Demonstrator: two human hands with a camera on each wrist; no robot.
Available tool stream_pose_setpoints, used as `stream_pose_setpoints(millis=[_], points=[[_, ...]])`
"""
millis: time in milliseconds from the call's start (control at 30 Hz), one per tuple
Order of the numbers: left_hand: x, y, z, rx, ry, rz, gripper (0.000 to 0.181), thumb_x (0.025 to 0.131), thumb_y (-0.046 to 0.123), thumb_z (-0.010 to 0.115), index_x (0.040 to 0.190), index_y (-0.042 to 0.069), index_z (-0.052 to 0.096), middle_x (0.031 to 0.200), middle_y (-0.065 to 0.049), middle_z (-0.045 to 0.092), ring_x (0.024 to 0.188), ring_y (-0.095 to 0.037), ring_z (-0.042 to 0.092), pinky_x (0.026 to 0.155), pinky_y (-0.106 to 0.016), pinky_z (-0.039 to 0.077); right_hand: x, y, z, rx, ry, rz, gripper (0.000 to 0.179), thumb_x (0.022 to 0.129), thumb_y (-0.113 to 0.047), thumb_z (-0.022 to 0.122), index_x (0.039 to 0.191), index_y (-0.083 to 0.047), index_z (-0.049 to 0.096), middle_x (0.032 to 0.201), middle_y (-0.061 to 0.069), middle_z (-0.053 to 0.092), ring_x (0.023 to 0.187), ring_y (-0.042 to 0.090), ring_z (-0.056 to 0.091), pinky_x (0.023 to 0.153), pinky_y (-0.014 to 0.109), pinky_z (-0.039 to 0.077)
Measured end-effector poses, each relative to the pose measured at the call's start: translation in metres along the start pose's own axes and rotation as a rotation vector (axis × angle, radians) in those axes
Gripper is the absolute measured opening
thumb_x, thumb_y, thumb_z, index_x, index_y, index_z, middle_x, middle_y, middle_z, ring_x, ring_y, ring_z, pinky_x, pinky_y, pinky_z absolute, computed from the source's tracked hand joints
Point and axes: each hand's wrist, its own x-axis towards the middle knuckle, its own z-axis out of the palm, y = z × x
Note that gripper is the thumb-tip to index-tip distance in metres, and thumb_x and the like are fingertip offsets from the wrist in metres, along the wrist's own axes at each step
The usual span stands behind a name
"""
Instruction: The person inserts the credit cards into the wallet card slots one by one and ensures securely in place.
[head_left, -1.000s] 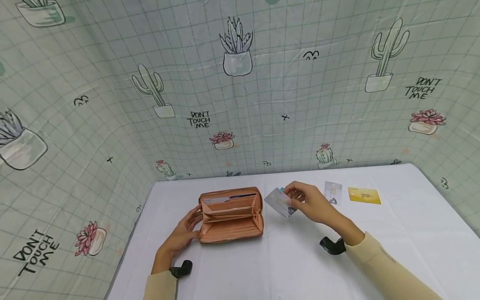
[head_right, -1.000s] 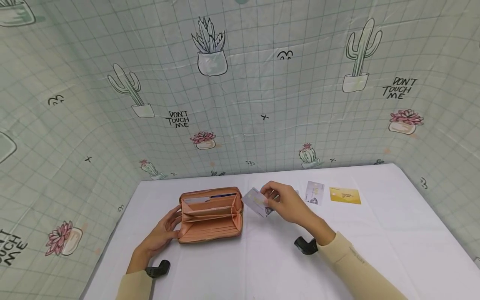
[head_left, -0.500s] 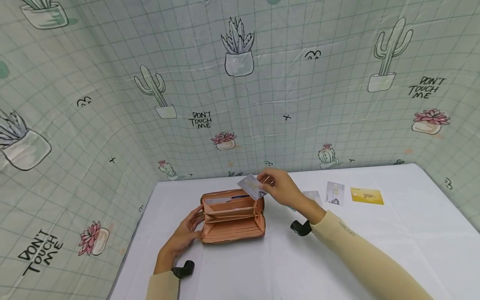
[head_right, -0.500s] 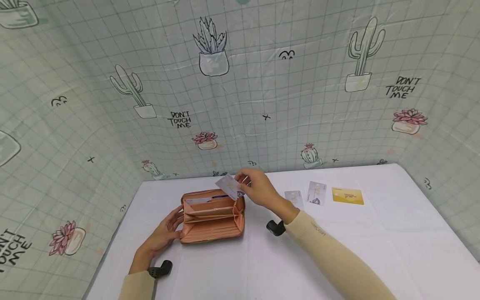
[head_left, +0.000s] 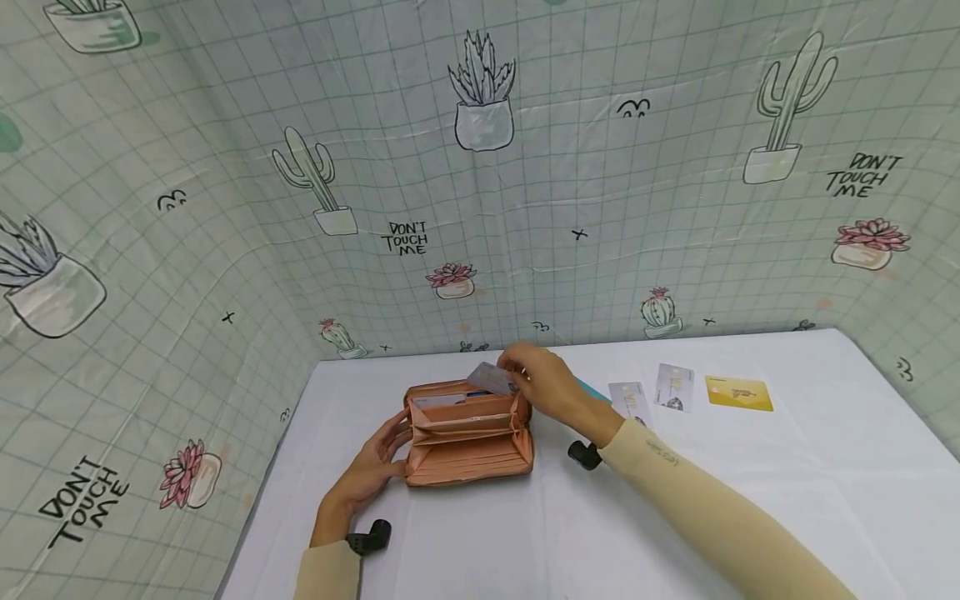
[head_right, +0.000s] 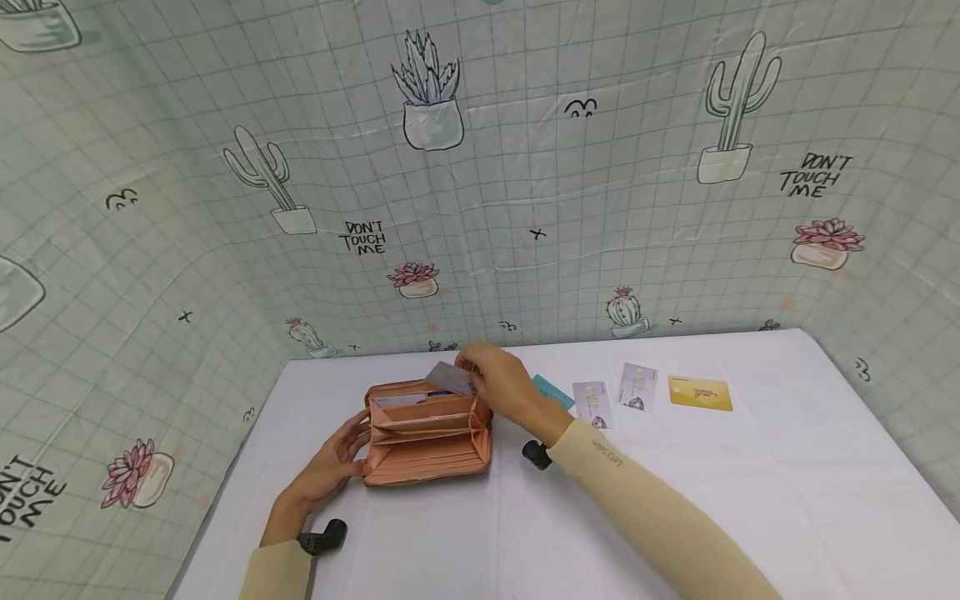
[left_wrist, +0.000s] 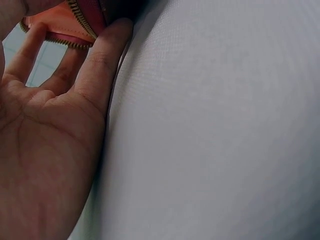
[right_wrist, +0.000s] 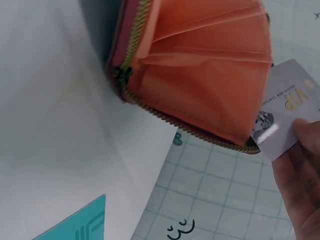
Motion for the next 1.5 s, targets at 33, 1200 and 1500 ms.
stream_pose_setpoints(millis=[33,1200,1500], points=[[0.0,0.0,0.0,0.001,0.001,0.0,0.104,0.082,-0.013,0.072,0.169,0.004,0.018,0.168,-0.025,0.024,0.15,-0.024,0.034,0.108,-0.015,0.039,0.0,0.0,0.001,-0.011,-0.001,-0.006,0.019,0.095,0.009,0.07,0.109,-0.004,0.072,0.104,0.01,0.074,0.089,0.023,0.072,0.078,0.04,0.06],[0.002,0.0,-0.001,0.002,-0.011,0.015,0.102,0.083,-0.014,0.07,0.169,0.004,0.018,0.166,-0.026,0.024,0.133,0.003,0.045,0.107,-0.014,0.039,0.021,-0.002,0.007,-0.308,-0.218,-0.204,0.019,0.095,0.008,0.071,0.101,-0.01,0.077,0.089,0.002,0.065,0.075,0.015,0.066,0.066,0.029,0.056],[0.0,0.001,0.0,-0.005,-0.019,0.026,0.101,0.084,-0.014,0.07,0.168,0.0,0.016,0.166,-0.029,0.022,0.137,-0.002,0.043,0.108,-0.015,0.038,0.025,-0.001,0.004,-0.276,-0.274,-0.205,0.016,0.099,0.003,0.069,0.1,-0.01,0.079,0.095,0.004,0.07,0.089,0.021,0.074,0.076,0.034,0.061]])
